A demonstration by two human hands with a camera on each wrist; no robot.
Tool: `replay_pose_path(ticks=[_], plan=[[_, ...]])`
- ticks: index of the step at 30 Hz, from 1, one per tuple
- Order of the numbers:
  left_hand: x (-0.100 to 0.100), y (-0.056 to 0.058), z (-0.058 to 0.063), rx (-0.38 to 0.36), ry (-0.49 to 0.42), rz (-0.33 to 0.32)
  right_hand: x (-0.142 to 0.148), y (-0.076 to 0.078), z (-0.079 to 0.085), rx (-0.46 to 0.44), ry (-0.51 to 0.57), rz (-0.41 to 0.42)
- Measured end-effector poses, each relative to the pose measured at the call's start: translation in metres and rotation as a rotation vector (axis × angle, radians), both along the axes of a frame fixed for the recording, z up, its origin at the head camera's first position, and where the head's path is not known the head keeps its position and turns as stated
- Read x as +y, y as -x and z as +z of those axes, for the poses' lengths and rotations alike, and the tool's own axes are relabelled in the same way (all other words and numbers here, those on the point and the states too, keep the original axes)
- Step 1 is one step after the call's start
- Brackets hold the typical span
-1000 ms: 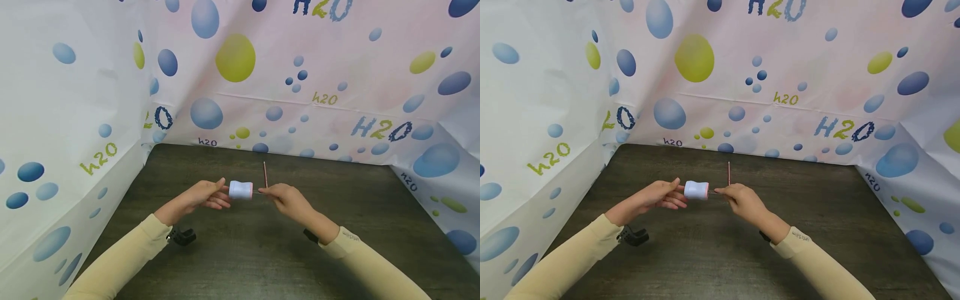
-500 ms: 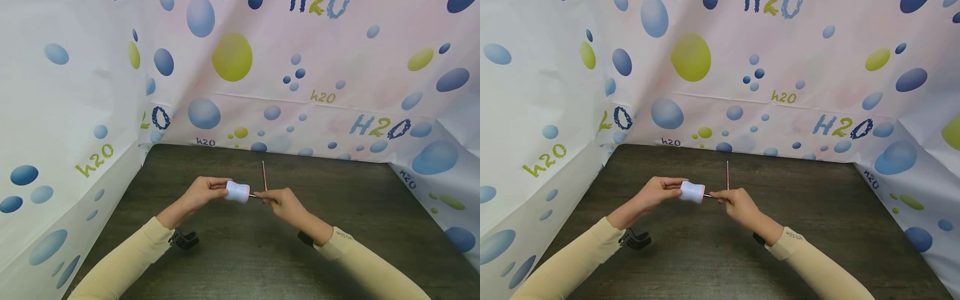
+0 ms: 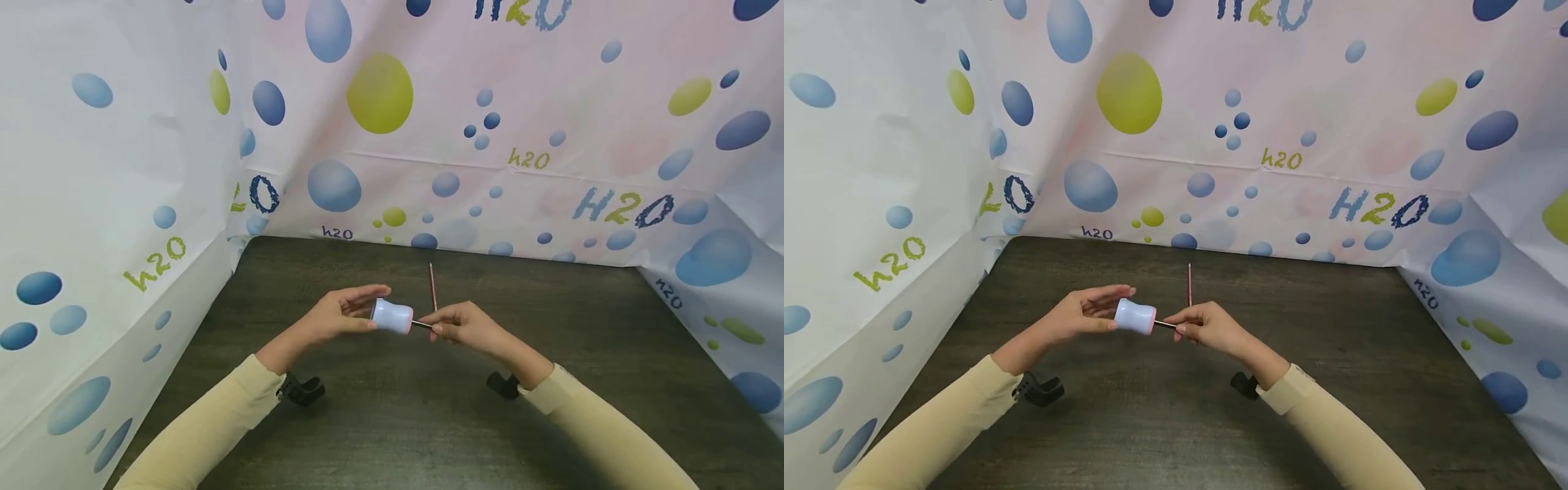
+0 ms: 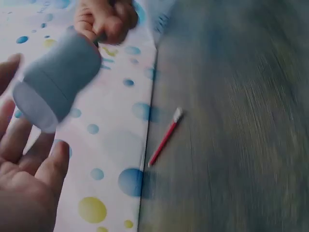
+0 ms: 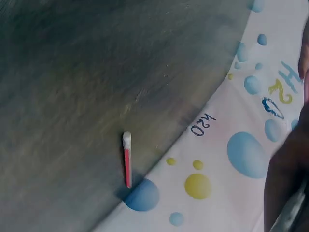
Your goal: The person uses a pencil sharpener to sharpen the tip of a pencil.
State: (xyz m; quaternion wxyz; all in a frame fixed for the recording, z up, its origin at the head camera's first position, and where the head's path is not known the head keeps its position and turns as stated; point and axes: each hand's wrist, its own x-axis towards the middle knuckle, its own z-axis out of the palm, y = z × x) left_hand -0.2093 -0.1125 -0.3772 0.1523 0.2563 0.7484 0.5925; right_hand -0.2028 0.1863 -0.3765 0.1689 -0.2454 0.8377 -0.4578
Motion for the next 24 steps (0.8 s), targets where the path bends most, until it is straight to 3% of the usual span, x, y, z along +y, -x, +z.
replay_pose_path(ticks=[2,5,8,10,12,15,18,24], plan=[[-0.001,0.002,0.000,-0.097,-0.035,0.027,-0.001,-0.003,-0.001,0.203,-0.042,-0.006],[-0.003,0.003,-0.001,-0.253,-0.003,0.091,-0.002,-0.007,-0.003,0.619,-0.124,-0.045],[-0.002,0.004,-0.003,-0.372,0.053,0.076,-0.002,-0.008,-0.008,1.008,-0.147,-0.080],[-0.001,0.003,-0.005,-0.430,0.064,0.038,-0.004,-0.008,-0.011,1.162,-0.126,-0.075],[0.000,0.002,-0.006,-0.450,0.062,0.012,-0.006,-0.008,-0.014,1.246,-0.101,-0.051],[0.001,-0.001,-0.008,-0.445,0.052,0.026,-0.011,-0.011,-0.017,1.264,-0.088,-0.026],[0.001,-0.003,-0.008,-0.397,0.051,0.065,-0.016,-0.015,-0.017,1.167,-0.111,-0.031],[0.003,-0.006,-0.006,-0.201,0.107,0.114,-0.014,-0.018,-0.003,0.668,-0.160,-0.038]])
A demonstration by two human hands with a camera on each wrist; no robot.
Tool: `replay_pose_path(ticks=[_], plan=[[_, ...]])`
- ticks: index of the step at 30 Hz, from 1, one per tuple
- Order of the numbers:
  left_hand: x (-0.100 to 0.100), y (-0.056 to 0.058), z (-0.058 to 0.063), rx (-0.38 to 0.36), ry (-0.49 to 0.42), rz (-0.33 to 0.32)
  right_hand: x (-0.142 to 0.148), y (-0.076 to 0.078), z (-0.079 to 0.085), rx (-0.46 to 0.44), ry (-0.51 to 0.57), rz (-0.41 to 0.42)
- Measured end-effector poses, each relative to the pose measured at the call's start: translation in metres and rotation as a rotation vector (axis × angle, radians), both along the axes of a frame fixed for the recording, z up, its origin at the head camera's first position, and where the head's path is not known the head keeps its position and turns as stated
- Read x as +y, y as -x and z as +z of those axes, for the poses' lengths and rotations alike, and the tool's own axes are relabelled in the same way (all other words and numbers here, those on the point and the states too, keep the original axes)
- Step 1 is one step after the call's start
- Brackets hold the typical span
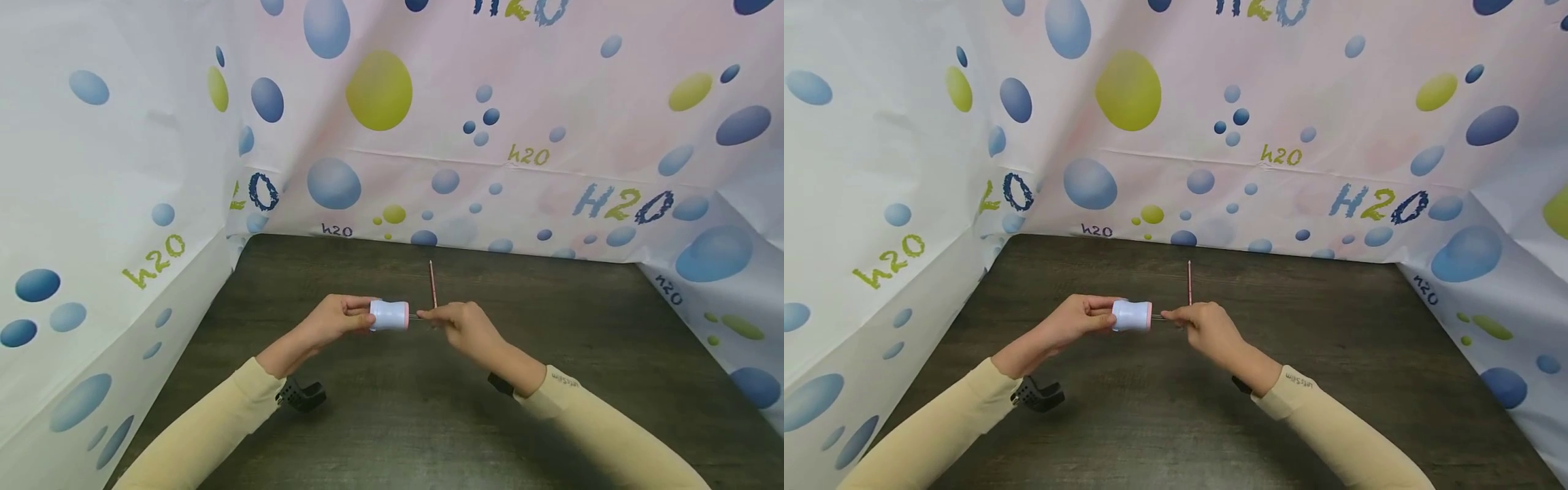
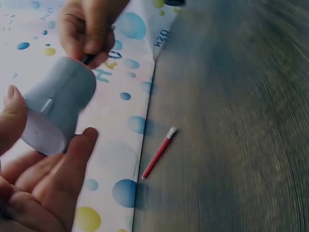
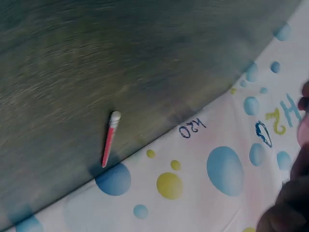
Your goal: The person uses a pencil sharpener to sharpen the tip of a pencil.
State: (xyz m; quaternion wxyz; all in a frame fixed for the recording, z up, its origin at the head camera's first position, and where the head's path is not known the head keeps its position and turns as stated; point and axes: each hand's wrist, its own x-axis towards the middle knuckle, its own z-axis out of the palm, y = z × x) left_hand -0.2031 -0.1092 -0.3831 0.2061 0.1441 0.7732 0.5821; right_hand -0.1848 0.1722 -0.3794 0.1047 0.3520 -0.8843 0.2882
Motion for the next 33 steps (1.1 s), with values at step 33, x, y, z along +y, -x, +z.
replay_pose_path(ticks=[33], plan=[[-0.005,0.002,-0.007,-0.293,-0.106,-0.098,0.007,0.001,-0.005,0.424,-0.077,0.057]])
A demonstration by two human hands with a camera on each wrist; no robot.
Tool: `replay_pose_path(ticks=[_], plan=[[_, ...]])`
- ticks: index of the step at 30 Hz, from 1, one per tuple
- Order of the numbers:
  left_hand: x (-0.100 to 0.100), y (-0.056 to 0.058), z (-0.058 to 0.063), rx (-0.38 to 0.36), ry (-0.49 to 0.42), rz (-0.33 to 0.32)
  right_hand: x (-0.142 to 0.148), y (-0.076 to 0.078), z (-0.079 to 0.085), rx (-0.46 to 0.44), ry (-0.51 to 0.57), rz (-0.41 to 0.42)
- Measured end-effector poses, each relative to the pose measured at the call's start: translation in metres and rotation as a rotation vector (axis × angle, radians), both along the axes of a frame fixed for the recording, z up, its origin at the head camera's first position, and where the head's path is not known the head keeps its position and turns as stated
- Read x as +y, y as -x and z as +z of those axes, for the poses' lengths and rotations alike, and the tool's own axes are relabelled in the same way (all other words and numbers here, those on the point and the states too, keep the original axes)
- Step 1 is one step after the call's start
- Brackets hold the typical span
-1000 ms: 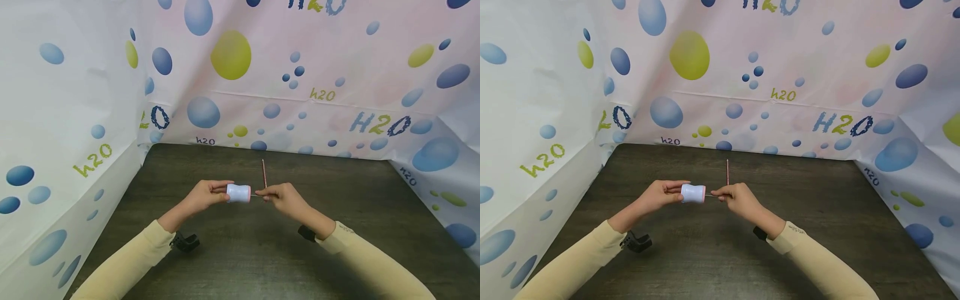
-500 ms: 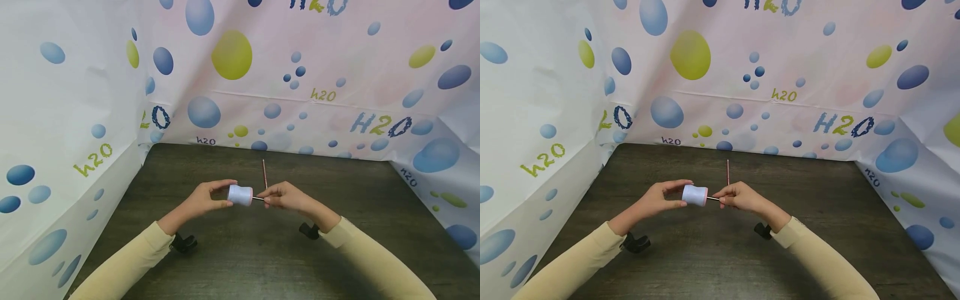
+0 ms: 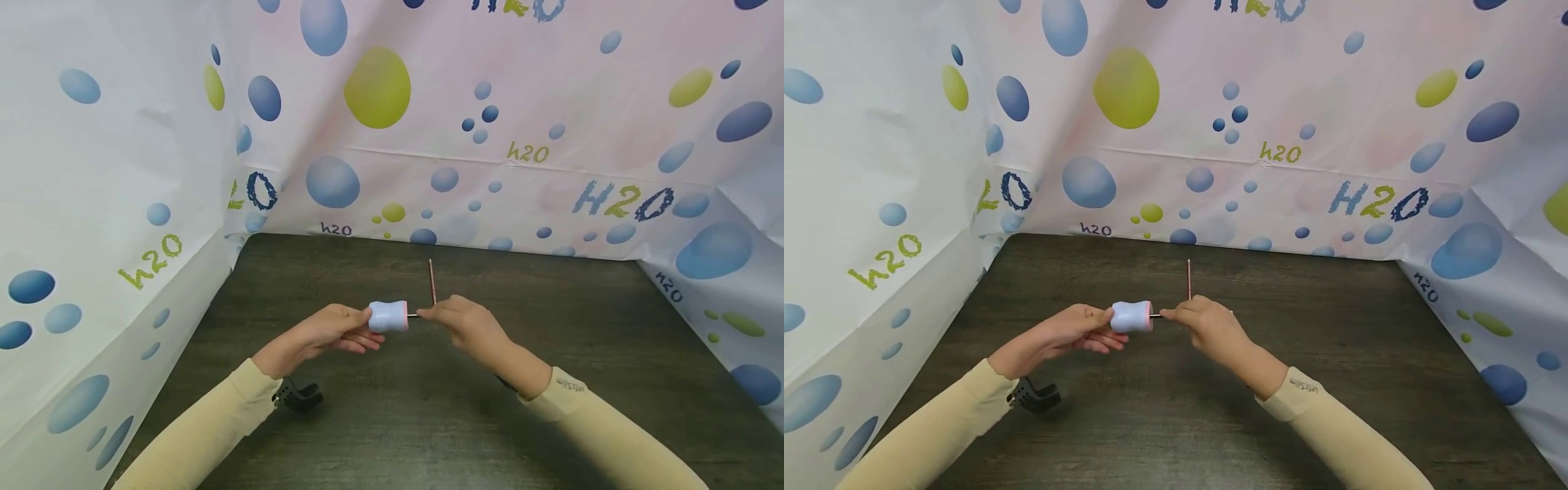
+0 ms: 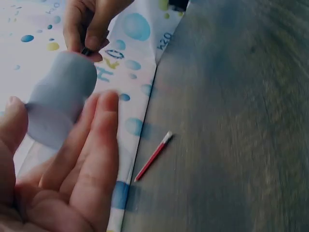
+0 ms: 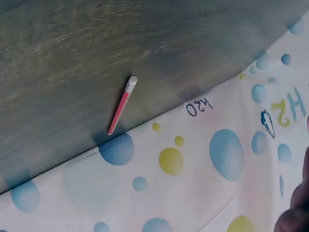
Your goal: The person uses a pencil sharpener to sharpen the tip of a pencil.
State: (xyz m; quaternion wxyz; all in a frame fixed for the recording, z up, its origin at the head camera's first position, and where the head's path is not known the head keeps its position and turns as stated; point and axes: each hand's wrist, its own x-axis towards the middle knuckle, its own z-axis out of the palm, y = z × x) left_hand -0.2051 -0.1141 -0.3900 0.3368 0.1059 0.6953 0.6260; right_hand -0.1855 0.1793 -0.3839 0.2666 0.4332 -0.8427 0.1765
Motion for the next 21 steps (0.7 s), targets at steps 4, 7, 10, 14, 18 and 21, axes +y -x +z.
replay_pose_path(ticks=[4,7,10,14,18,21], plan=[[0.003,0.000,-0.003,0.073,-0.013,0.006,-0.003,-0.001,-0.004,0.040,0.033,0.004],[0.004,-0.001,-0.005,0.157,0.025,0.025,-0.004,-0.004,-0.001,-0.077,0.025,-0.032],[0.004,-0.001,-0.006,0.231,0.052,0.047,-0.005,-0.006,0.004,-0.286,0.024,-0.062],[0.004,-0.005,-0.002,0.380,0.115,0.036,-0.001,-0.001,0.011,-0.680,0.078,-0.048],[0.003,-0.011,0.003,0.580,0.220,-0.019,0.008,0.010,0.013,-1.170,0.152,0.027],[0.003,-0.013,0.003,0.686,0.265,-0.060,0.015,0.017,0.012,-1.417,0.180,0.062]])
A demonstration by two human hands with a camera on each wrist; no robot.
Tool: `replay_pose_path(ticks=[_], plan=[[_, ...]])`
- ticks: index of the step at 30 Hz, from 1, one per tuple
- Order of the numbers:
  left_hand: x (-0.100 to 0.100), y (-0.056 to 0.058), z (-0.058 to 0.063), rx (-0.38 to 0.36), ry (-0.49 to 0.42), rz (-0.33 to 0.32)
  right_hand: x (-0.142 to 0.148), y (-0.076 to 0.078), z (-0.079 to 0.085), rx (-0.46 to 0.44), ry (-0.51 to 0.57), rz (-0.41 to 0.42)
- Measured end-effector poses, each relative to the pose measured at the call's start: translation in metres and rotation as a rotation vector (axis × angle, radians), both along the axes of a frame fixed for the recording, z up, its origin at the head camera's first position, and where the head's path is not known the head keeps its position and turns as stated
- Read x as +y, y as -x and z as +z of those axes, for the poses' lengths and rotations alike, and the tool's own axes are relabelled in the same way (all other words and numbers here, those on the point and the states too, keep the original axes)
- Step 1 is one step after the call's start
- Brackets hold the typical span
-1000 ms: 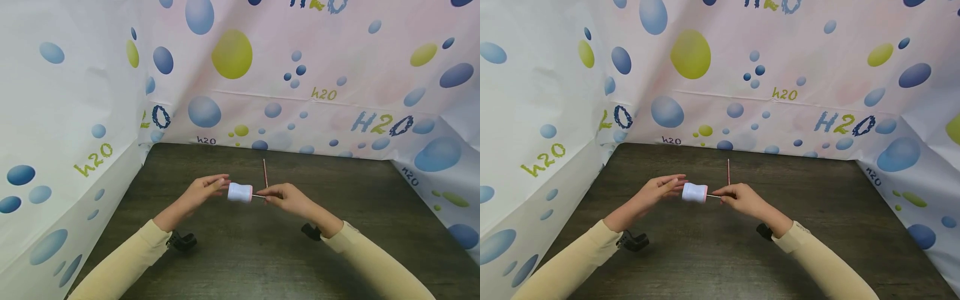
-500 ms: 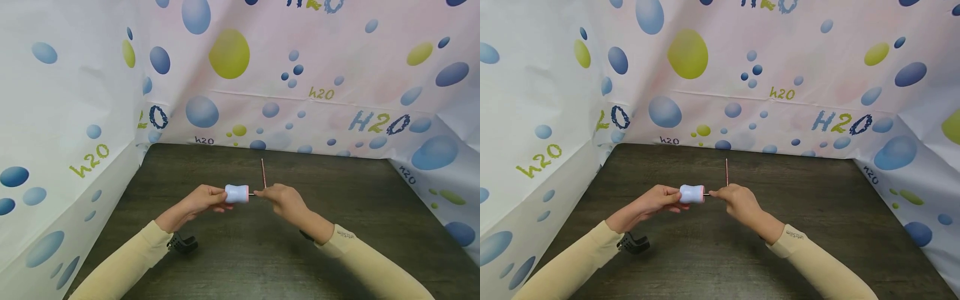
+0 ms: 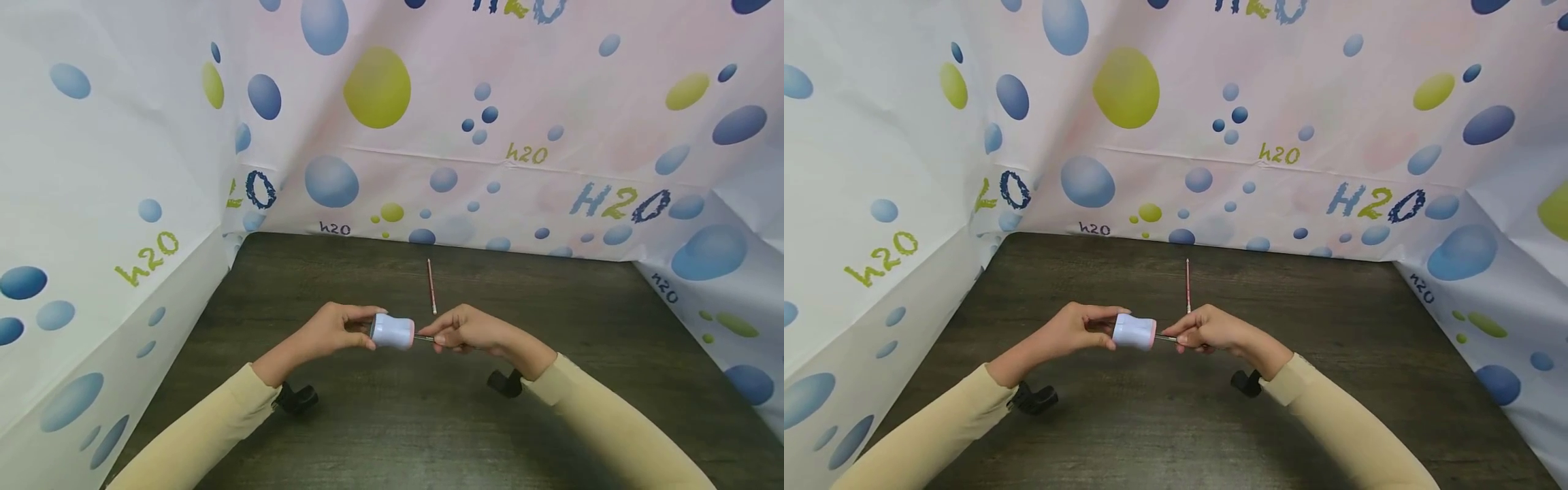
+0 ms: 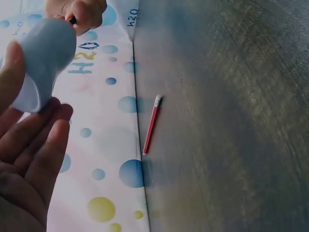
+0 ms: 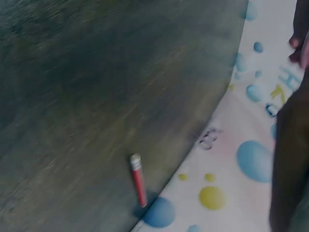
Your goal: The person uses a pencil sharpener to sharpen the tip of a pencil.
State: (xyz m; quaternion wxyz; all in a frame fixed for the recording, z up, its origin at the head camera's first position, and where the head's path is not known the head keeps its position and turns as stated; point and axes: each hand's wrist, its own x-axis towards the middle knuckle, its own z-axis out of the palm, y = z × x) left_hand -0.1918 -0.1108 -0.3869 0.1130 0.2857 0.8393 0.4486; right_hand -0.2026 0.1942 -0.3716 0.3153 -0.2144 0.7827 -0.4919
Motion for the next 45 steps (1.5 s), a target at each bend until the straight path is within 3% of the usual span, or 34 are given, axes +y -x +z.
replay_pose_path(ticks=[2,4,9,12,16,20,24,27,30,33,37,45], plan=[[0.000,0.000,0.000,0.009,-0.011,-0.018,0.003,0.002,0.000,-0.023,0.005,0.014],[-0.001,0.001,-0.001,-0.033,-0.079,-0.047,0.003,0.002,-0.001,0.041,0.018,0.023],[-0.006,0.004,-0.001,-0.240,-0.317,-0.081,-0.002,-0.009,-0.003,0.337,-0.029,-0.014],[-0.007,0.007,0.000,-0.379,-0.393,-0.016,-0.003,-0.016,-0.004,0.498,-0.076,-0.065],[-0.007,0.010,-0.001,-0.535,-0.351,0.100,-0.005,-0.020,-0.005,0.702,-0.095,-0.089],[-0.005,0.010,-0.004,-0.626,-0.280,0.108,-0.006,-0.019,-0.009,0.950,-0.140,-0.054],[-0.001,0.010,-0.005,-0.640,-0.255,0.114,-0.009,-0.020,-0.013,1.163,-0.212,-0.044],[0.002,0.011,-0.006,-0.590,-0.250,0.143,-0.012,-0.021,-0.013,1.223,-0.249,-0.054],[0.004,0.011,-0.007,-0.530,-0.258,0.176,-0.015,-0.021,-0.012,1.182,-0.264,-0.058],[0.005,0.012,-0.008,-0.456,-0.250,0.186,-0.017,-0.019,-0.010,1.035,-0.249,-0.067],[0.005,0.012,-0.008,-0.315,-0.205,0.161,-0.016,-0.012,-0.006,0.706,-0.179,-0.071],[0.005,0.004,-0.008,0.047,-0.036,0.080,0.001,0.003,-0.004,0.123,-0.040,0.004]])
